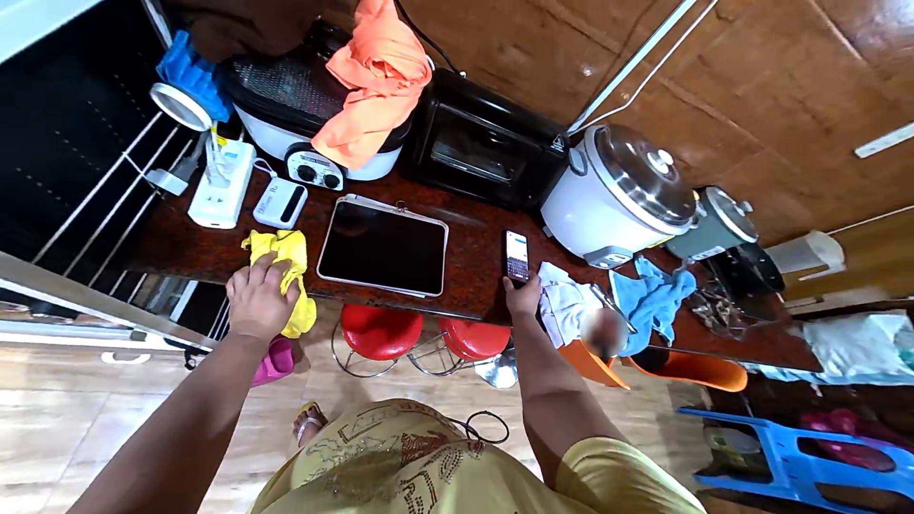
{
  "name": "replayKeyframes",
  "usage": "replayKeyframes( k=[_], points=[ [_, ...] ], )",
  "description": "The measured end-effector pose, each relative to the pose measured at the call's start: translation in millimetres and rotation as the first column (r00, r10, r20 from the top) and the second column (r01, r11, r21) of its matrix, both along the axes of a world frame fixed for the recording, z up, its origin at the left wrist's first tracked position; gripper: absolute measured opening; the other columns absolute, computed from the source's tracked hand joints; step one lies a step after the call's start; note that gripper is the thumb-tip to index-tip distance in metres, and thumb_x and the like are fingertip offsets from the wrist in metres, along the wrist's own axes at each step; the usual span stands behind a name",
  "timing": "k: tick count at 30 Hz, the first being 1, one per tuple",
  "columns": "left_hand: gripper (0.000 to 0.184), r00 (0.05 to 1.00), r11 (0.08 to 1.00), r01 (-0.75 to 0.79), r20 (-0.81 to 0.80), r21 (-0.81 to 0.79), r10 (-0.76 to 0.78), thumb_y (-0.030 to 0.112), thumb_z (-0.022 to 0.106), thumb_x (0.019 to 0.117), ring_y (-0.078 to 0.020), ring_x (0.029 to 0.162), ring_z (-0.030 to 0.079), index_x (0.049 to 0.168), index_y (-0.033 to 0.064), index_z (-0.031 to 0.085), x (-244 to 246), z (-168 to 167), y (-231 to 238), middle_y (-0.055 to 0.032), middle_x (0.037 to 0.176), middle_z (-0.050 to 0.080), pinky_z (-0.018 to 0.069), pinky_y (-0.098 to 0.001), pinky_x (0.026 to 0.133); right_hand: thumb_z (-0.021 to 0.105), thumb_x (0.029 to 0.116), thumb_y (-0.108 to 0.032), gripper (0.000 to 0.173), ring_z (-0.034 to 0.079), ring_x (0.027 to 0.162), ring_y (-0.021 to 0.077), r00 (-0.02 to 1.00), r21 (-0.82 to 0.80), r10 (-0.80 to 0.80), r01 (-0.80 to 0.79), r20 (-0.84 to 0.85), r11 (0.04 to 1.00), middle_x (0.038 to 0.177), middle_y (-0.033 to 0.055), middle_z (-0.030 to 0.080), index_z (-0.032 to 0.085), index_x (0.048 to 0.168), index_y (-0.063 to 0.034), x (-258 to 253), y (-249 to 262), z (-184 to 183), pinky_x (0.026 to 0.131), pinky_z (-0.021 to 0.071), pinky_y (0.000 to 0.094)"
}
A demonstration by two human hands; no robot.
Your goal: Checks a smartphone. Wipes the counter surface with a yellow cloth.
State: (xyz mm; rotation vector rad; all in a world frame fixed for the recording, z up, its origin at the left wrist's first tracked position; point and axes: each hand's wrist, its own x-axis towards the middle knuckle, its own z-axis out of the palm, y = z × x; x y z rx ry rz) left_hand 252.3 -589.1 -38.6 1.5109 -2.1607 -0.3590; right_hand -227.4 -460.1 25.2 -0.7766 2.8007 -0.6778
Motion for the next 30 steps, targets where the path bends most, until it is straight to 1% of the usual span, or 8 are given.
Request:
replayKeyframes(
  k=[4,6,10,14,18,23,28,30],
  points=[
    [0.039,1.0,1.0,-0.006,0.013,-0.008,0.006,0.024,0.055,0.1022,-0.0506,0.132,0.049,0.135,0.0052,0.062,1.2,-4.3,-1.7,-0.0211,0.152,0.049,0.0345,-0.0682,0.108,0.076,0.0931,-0.035,0.076,0.049,0.139,0.0395,1.0,0.014,-0.005,0.004,0.017,1.0,0.151,0.0277,0.046,0.041,0.151,-0.0015,-5.7,-4.0,2.6,0.115,0.0411,0.0516],
    [0.04,1.0,1.0,-0.008,0.011,-0.004,0.008,0.025,0.055,0.1022,-0.0509,0.133,0.049,0.136,0.0047,0.062,1.1,-4.0,-1.8,-0.022,0.153,0.048,0.034,-0.0683,0.109,0.077,0.0921,-0.035,0.075,0.051,0.137,0.0393,1.0,0.007,-0.009,0.009,0.013,1.0,0.149,0.0275,0.048,0.042,0.15,-0.0025,-6.8,-3.4,2.6,0.114,0.0426,0.0516],
    [0.039,1.0,1.0,-0.023,0.0,0.0,0.023,0.023,0.056,0.1014,-0.052,0.132,0.049,0.134,0.0036,0.062,-1.3,0.5,0.4,-0.0232,0.152,0.049,0.034,-0.0693,0.108,0.079,0.091,-0.036,0.076,0.051,0.137,0.0387,1.0,-0.007,-0.019,0.019,0.013,1.0,0.147,0.0267,0.051,0.043,0.15,-0.002,-7.7,-2.4,0.6,0.115,0.0416,0.0514],
    [0.038,1.0,1.0,-0.028,0.012,-0.004,0.028,0.021,0.057,0.1012,-0.0519,0.132,0.049,0.135,0.0041,0.062,-0.4,-0.4,0.7,-0.0228,0.151,0.049,0.0348,-0.0687,0.108,0.081,0.0891,-0.035,0.077,0.054,0.134,0.0388,0.998,-0.033,-0.033,0.035,0.062,0.999,0.143,0.0264,0.055,0.044,0.149,-0.0021,-10.1,-3.4,0.5,0.113,0.0431,0.0525],
    [0.037,0.999,0.999,-0.04,0.009,0.014,0.04,0.019,0.058,0.1015,-0.0516,0.133,0.048,0.135,0.0037,0.062,-3.4,1.2,1.2,-0.023,0.152,0.049,0.0343,-0.0686,0.109,0.076,0.0938,-0.032,0.077,0.053,0.135,0.0404,0.993,0.004,0.003,-0.004,0.117,1.0,0.145,0.0283,0.052,0.037,0.152,-0.0008,-15.1,-4.5,9.7,0.114,0.042,0.0535],
    [0.037,0.999,0.999,-0.035,-0.02,0.014,0.035,0.019,0.059,0.1015,-0.0541,0.132,0.048,0.134,0.0017,0.062,-3.8,4.5,3.3,-0.0255,0.151,0.049,0.0344,-0.0704,0.108,0.071,0.0971,-0.037,0.074,0.05,0.138,0.0411,0.995,0.1,0.024,-0.034,0.099,0.994,0.149,0.0282,0.048,0.038,0.153,-0.0013,-12.0,-5.4,14.4,0.114,0.0413,0.0553],
    [0.037,0.999,0.999,-0.043,-0.028,0.017,0.043,0.02,0.057,0.1021,-0.0553,0.132,0.047,0.134,0.0014,0.062,-5.1,4.2,3.2,-0.0262,0.151,0.049,0.0328,-0.0715,0.108,0.073,0.0954,-0.038,0.075,0.053,0.135,0.0413,0.996,0.067,0.02,-0.025,0.081,0.997,0.147,0.0276,0.051,0.038,0.153,-0.004,-16.8,-2.3,6.3,0.111,0.0436,0.0558],
    [0.037,0.999,0.999,-0.045,-0.028,0.015,0.045,0.019,0.057,0.1019,-0.0552,0.132,0.047,0.134,0.001,0.062,-6.0,4.6,3.2,-0.0262,0.151,0.049,0.0326,-0.0715,0.108,0.074,0.0947,-0.038,0.076,0.054,0.135,0.0408,0.996,0.065,0.018,-0.024,0.086,0.998,0.147,0.0271,0.051,0.038,0.153,-0.004,-18.5,-2.1,6.5,0.111,0.0435,0.0559]
  ],
)
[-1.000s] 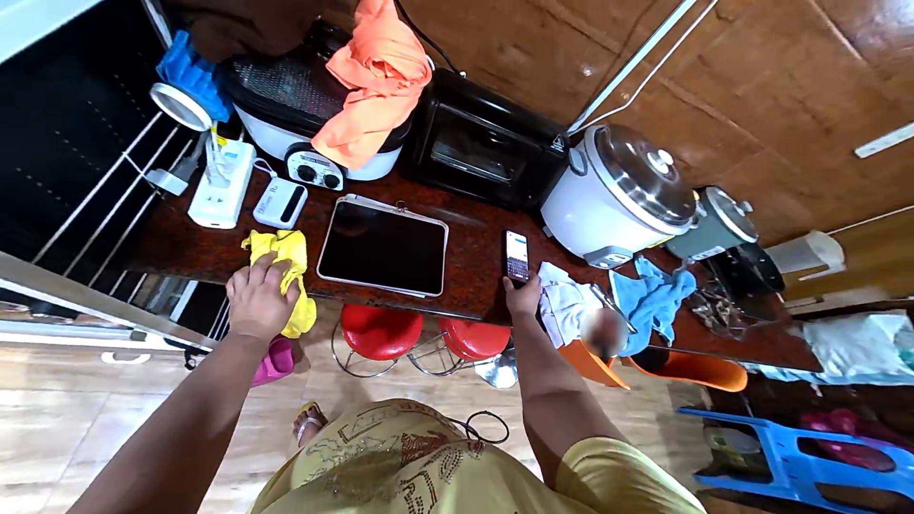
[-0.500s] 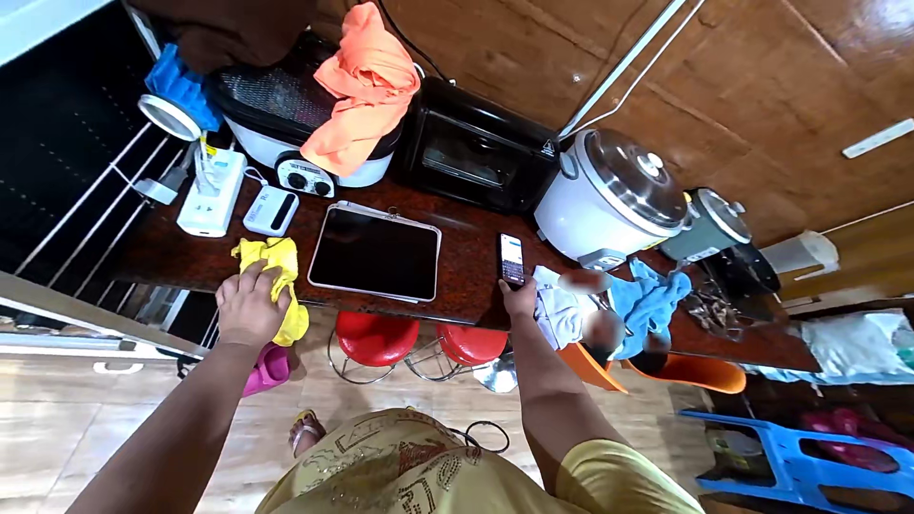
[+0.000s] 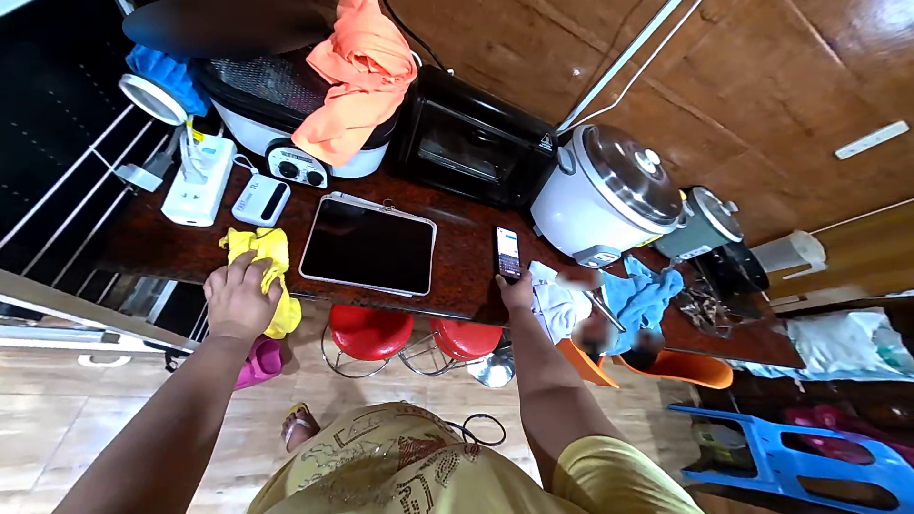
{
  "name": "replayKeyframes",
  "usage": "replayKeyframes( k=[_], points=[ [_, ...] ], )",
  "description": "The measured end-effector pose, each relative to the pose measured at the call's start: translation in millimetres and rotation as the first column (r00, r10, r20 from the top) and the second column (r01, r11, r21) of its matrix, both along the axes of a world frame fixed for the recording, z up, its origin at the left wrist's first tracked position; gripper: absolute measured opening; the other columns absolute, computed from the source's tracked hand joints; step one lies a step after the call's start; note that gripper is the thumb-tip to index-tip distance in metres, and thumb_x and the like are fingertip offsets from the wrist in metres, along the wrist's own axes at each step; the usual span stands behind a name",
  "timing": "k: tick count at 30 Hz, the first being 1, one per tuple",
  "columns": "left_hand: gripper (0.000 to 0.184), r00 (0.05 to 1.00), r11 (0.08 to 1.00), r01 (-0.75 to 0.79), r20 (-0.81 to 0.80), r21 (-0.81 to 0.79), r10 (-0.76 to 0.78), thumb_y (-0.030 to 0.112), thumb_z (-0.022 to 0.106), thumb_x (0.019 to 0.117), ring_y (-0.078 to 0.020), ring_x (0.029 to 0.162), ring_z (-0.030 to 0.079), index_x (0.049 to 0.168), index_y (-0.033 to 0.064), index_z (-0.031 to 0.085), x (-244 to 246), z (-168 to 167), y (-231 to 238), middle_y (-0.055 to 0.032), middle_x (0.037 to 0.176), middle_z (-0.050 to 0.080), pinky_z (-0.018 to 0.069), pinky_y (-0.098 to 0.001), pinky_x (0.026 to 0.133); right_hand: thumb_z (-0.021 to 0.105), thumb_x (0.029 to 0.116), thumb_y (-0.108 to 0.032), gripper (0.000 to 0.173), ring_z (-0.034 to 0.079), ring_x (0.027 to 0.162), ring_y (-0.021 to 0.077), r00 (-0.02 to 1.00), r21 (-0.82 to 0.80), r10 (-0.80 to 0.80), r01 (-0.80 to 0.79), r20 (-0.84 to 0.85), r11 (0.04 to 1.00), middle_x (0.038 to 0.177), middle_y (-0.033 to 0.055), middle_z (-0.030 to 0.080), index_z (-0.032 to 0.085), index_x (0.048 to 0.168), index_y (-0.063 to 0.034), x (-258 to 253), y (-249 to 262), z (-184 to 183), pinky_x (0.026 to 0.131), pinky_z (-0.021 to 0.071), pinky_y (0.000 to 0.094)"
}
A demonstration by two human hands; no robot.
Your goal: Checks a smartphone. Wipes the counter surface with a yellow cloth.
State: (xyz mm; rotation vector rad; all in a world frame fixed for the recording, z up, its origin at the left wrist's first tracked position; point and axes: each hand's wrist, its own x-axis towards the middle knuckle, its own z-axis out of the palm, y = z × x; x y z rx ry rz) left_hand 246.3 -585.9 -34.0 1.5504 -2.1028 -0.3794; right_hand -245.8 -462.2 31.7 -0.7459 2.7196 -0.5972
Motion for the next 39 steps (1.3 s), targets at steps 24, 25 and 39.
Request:
replayKeyframes(
  k=[24,25,39],
  points=[
    [0.043,0.985,0.983,-0.169,-0.033,0.068,0.172,0.03,0.051,0.0998,-0.0579,0.13,0.047,0.115,-0.0082,0.064,-18.4,9.6,-24.5,-0.0348,0.132,0.057,0.0351,-0.073,0.103,0.076,0.0927,-0.042,0.078,0.049,0.138,0.0421,1.0,0.075,0.006,-0.004,-0.024,0.997,0.155,0.0283,0.041,0.043,0.151,-0.0025,0.5,-6.7,4.8,0.112,0.0426,0.055],
    [0.044,0.985,0.984,-0.169,-0.029,0.061,0.171,0.031,0.05,0.0996,-0.0573,0.13,0.047,0.115,-0.0079,0.064,-18.3,8.3,-24.7,-0.0345,0.132,0.057,0.0354,-0.0724,0.103,0.075,0.0929,-0.042,0.077,0.049,0.138,0.0422,1.0,0.077,0.005,-0.004,-0.022,0.997,0.154,0.0285,0.041,0.043,0.151,-0.0023,0.6,-6.6,5.2,0.112,0.0426,0.0549],
    [0.045,0.988,0.989,-0.148,-0.039,0.002,0.148,0.033,0.047,0.0973,-0.0556,0.128,0.049,0.112,-0.0062,0.065,-15.4,-2.6,-26.5,-0.0318,0.131,0.059,0.0357,-0.0707,0.103,0.072,0.0951,-0.044,0.072,0.047,0.14,0.0418,0.999,0.107,0.011,-0.007,-0.035,0.994,0.156,0.0281,0.04,0.047,0.151,-0.0073,1.0,-7.3,2.2,0.113,0.0413,0.0557]
  ],
)
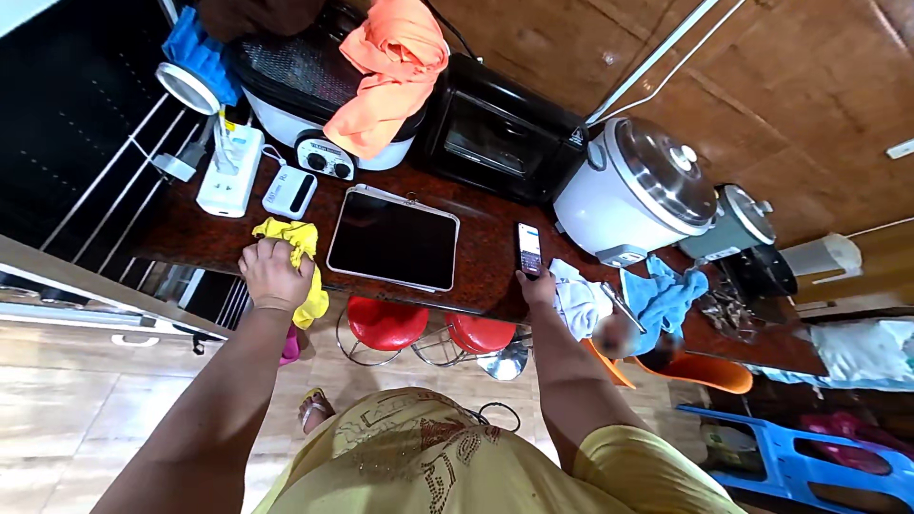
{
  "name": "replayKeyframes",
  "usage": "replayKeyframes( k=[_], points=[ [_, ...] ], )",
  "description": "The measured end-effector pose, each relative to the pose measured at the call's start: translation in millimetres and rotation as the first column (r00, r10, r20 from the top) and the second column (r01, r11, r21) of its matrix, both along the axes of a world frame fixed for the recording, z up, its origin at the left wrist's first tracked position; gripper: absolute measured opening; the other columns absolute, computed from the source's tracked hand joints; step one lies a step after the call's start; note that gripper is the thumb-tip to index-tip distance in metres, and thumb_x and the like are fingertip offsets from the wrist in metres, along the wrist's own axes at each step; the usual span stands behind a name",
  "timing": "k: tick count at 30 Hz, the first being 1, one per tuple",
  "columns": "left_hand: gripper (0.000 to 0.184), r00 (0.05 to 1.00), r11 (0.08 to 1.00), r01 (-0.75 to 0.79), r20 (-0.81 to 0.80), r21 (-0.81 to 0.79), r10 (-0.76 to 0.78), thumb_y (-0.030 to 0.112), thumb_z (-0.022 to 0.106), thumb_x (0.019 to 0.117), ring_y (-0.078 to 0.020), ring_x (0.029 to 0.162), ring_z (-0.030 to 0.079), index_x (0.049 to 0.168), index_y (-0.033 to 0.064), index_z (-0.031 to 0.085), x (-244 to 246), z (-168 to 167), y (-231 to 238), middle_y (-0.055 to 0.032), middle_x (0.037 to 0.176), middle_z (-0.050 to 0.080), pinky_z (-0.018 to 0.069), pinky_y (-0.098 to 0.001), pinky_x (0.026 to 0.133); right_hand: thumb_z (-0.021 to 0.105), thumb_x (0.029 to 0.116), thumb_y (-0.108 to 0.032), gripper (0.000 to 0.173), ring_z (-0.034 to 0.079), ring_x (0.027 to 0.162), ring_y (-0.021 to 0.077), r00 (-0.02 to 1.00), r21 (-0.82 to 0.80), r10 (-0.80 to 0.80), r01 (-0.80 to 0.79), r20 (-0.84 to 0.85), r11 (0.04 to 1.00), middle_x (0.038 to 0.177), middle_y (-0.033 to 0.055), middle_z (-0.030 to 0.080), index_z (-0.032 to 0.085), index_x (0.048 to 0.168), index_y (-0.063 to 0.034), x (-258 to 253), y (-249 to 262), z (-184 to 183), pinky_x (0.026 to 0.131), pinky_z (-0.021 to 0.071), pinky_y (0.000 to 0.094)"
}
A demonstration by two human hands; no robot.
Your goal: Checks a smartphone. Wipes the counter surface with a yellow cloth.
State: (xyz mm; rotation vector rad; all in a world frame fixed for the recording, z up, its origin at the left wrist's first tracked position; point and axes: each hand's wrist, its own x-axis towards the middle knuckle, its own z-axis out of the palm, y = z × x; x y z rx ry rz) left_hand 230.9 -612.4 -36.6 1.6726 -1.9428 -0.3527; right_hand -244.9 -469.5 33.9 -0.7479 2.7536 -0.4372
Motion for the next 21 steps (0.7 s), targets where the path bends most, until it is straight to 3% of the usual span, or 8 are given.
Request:
replayKeyframes(
  k=[7,11,15,21],
  points=[
    [0.047,1.0,1.0,-0.004,0.005,-0.018,0.004,0.035,0.045,0.0971,-0.0565,0.128,0.049,0.111,-0.0063,0.064,-0.3,-0.8,0.2,-0.032,0.13,0.059,0.0352,-0.071,0.102,0.072,0.0948,-0.044,0.071,0.043,0.142,0.0424,1.0,-0.014,0.011,-0.011,-0.008,1.0,0.159,0.0264,0.036,0.049,0.151,-0.0079,-4.0,1.0,-4.4,0.113,0.0407,0.0562],
    [0.045,1.0,1.0,0.002,-0.005,0.003,-0.002,0.032,0.048,0.0987,-0.0575,0.129,0.048,0.114,-0.007,0.064,-0.7,4.1,1.5,-0.0335,0.131,0.058,0.0354,-0.0723,0.103,0.074,0.0939,-0.038,0.077,0.046,0.138,0.0482,0.999,-0.023,0.042,-0.042,-0.025,0.999,0.161,0.0279,0.031,0.038,0.157,-0.014,-1.6,-0.6,-0.4,0.108,0.0439,0.0619],
    [0.046,1.0,1.0,-0.006,-0.003,0.005,0.006,0.034,0.047,0.0982,-0.0565,0.129,0.048,0.114,-0.0064,0.064,-0.4,2.9,1.2,-0.0323,0.132,0.058,0.0354,-0.0716,0.103,0.066,0.0999,-0.036,0.062,0.044,0.138,0.0515,0.988,0.07,0.144,-0.14,-0.055,0.988,0.167,0.0227,0.021,0.042,0.156,-0.0241,-0.3,-2.2,1.5,0.105,0.0432,0.0665],
    [0.046,1.0,1.0,-0.009,0.001,-0.007,0.009,0.034,0.046,0.098,-0.0561,0.129,0.049,0.113,-0.006,0.064,-0.9,-0.3,-0.4,-0.0319,0.131,0.059,0.0352,-0.0713,0.103,0.055,0.1051,-0.039,0.052,0.039,0.142,0.0522,0.977,0.166,0.205,-0.192,-0.066,0.967,0.17,0.0199,0.016,0.045,0.155,-0.027,-0.5,-2.4,2.1,0.107,0.041,0.0667]
  ],
)
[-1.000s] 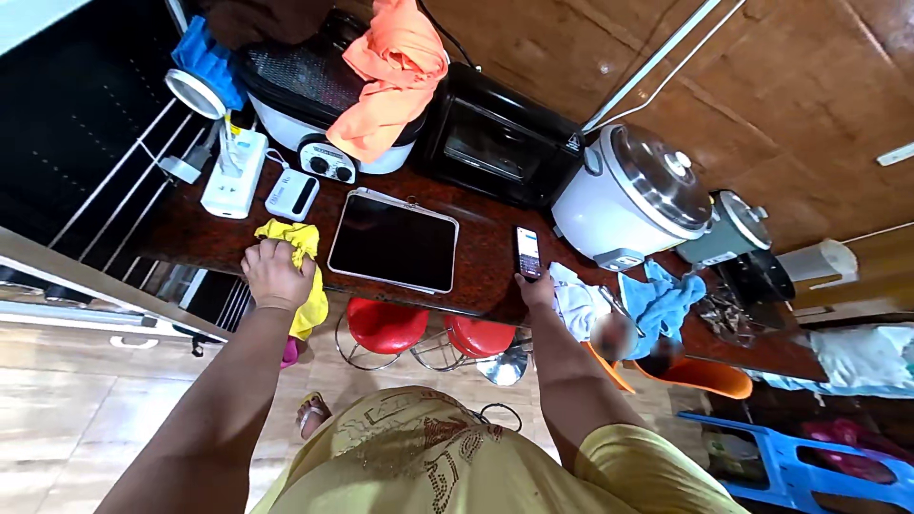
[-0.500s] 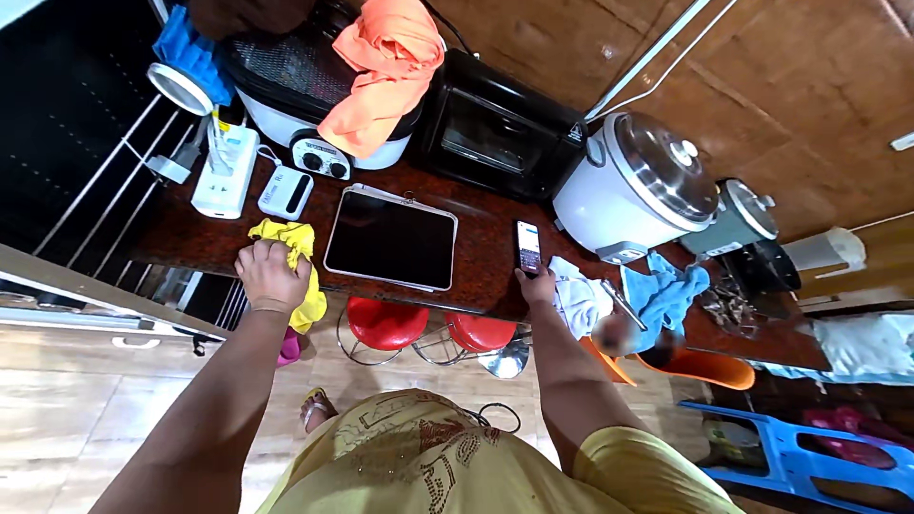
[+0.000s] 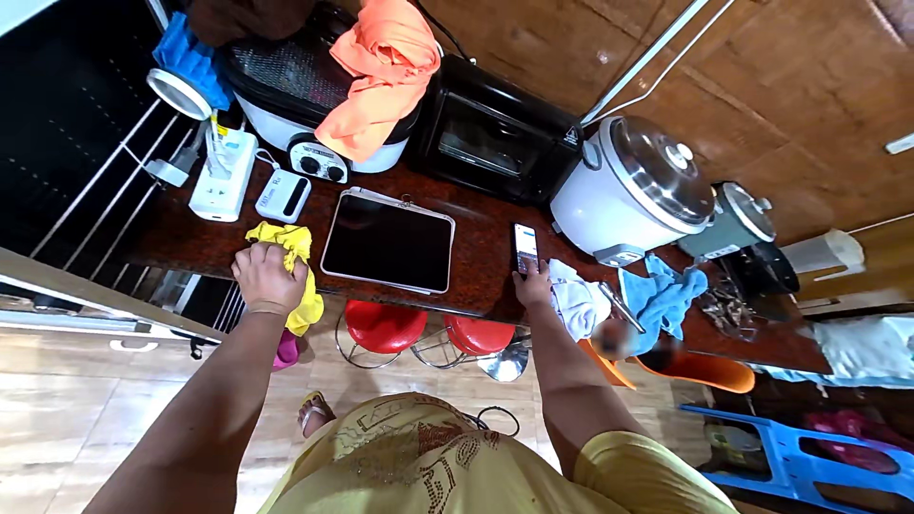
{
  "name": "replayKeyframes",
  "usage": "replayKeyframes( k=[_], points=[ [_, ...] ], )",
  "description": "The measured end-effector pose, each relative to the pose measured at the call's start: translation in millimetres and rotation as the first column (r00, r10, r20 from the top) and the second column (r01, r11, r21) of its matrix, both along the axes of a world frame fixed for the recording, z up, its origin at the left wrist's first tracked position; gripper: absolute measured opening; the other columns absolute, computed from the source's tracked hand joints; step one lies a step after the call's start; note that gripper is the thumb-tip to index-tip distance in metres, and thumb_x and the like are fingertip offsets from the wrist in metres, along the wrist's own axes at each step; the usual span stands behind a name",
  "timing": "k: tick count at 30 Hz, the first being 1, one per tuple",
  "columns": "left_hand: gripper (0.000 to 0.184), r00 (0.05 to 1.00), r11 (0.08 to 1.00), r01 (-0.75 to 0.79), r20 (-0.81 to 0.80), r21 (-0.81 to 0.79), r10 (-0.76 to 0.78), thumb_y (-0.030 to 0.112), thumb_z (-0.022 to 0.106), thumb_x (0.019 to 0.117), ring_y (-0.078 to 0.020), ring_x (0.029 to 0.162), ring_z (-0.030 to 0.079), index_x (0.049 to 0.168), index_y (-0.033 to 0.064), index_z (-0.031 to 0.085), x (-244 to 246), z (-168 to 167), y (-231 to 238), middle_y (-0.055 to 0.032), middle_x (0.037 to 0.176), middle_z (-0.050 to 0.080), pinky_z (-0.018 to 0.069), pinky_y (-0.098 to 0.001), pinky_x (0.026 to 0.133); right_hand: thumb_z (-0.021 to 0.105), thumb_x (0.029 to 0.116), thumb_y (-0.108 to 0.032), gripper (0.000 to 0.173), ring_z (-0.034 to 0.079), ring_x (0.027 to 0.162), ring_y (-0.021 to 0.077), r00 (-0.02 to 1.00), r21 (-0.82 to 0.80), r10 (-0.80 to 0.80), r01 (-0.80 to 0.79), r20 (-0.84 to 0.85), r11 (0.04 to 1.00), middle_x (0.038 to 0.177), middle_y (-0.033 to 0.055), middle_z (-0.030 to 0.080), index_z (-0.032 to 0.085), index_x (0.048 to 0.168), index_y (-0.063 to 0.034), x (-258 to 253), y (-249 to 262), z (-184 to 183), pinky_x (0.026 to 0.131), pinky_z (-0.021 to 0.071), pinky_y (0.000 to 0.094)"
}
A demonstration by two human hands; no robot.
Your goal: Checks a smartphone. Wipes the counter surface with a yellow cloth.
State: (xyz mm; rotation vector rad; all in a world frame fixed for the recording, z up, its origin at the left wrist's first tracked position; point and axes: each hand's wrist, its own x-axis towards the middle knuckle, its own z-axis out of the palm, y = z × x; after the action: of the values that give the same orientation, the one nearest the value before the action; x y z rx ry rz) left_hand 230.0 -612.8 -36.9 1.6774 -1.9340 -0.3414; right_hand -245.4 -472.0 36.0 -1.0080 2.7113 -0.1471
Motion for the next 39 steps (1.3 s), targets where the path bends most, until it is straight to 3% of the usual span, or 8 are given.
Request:
replayKeyframes(
  k=[6,13,16,18,20,26,39],
  points=[
    [0.047,1.0,1.0,0.002,0.004,0.004,-0.002,0.035,0.047,0.0982,-0.0561,0.129,0.048,0.113,-0.0061,0.065,0.5,0.0,0.0,-0.0316,0.132,0.059,0.0356,-0.0713,0.103,0.053,0.1061,-0.039,0.05,0.038,0.142,0.052,1.0,0.021,0.007,-0.007,0.005,1.0,0.17,0.0213,0.014,0.048,0.153,-0.0224,1.8,-0.2,1.5,0.109,0.0404,0.0649],
    [0.046,1.0,1.0,-0.001,0.011,0.0,0.001,0.034,0.046,0.0979,-0.0558,0.129,0.049,0.112,-0.0061,0.064,0.4,-0.6,-0.4,-0.0315,0.131,0.059,0.0359,-0.0707,0.102,0.054,0.1061,-0.038,0.049,0.038,0.141,0.0528,1.0,0.01,0.01,-0.011,0.01,1.0,0.169,0.0219,0.015,0.048,0.153,-0.0242,0.7,-0.4,0.1,0.108,0.0407,0.0654],
    [0.046,1.0,1.0,-0.001,0.007,-0.006,0.001,0.033,0.046,0.0979,-0.0563,0.128,0.049,0.112,-0.0068,0.064,0.7,-0.1,0.4,-0.0321,0.131,0.059,0.0358,-0.0712,0.102,0.064,0.101,-0.036,0.063,0.039,0.143,0.0502,0.999,-0.098,-0.024,0.027,0.028,0.995,0.168,0.0229,0.019,0.04,0.157,-0.0209,-1.5,2.4,-1.3,0.11,0.0406,0.064],
    [0.046,1.0,1.0,-0.003,0.003,-0.008,0.003,0.034,0.046,0.0979,-0.0565,0.128,0.049,0.113,-0.0066,0.064,0.9,-0.4,0.6,-0.0321,0.131,0.059,0.0358,-0.0714,0.102,0.074,0.095,-0.035,0.079,0.044,0.14,0.0472,0.994,-0.212,-0.091,0.101,0.056,0.972,0.164,0.0267,0.026,0.034,0.159,-0.0127,-2.3,6.3,-4.4,0.11,0.0431,0.06],
    [0.047,1.0,1.0,0.008,-0.002,0.014,-0.008,0.033,0.047,0.0987,-0.0571,0.13,0.048,0.114,-0.0074,0.064,0.4,3.3,1.6,-0.0334,0.132,0.058,0.0353,-0.0721,0.103,0.079,0.0908,-0.037,0.085,0.048,0.138,0.0437,0.985,-0.279,-0.153,0.17,0.082,0.945,0.158,0.0288,0.035,0.034,0.156,-0.0065,-1.7,10.9,-6.9,0.111,0.0437,0.0561],
    [0.045,1.0,1.0,0.008,-0.006,0.02,-0.008,0.032,0.047,0.0988,-0.0573,0.129,0.048,0.114,-0.0076,0.064,-0.4,5.2,2.2,-0.0334,0.132,0.058,0.0353,-0.0716,0.103,0.075,0.0929,-0.041,0.073,0.05,0.138,0.0406,0.975,-0.26,-0.206,0.219,0.078,0.94,0.154,0.0271,0.042,0.046,0.147,-0.002,1.6,11.6,-11.7,0.112,0.0434,0.0541],
    [0.047,1.0,1.0,0.001,-0.002,0.002,-0.001,0.033,0.046,0.0979,-0.0569,0.129,0.048,0.113,-0.0074,0.064,-0.1,1.6,1.9,-0.033,0.131,0.058,0.0355,-0.0716,0.102,0.074,0.0948,-0.038,0.058,0.042,0.144,0.0407,0.985,-0.276,-0.166,0.173,0.051,0.945,0.159,0.0277,0.035,0.058,0.14,-0.0044,2.4,10.9,-14.0,0.115,0.0409,0.0516]
  ],
)
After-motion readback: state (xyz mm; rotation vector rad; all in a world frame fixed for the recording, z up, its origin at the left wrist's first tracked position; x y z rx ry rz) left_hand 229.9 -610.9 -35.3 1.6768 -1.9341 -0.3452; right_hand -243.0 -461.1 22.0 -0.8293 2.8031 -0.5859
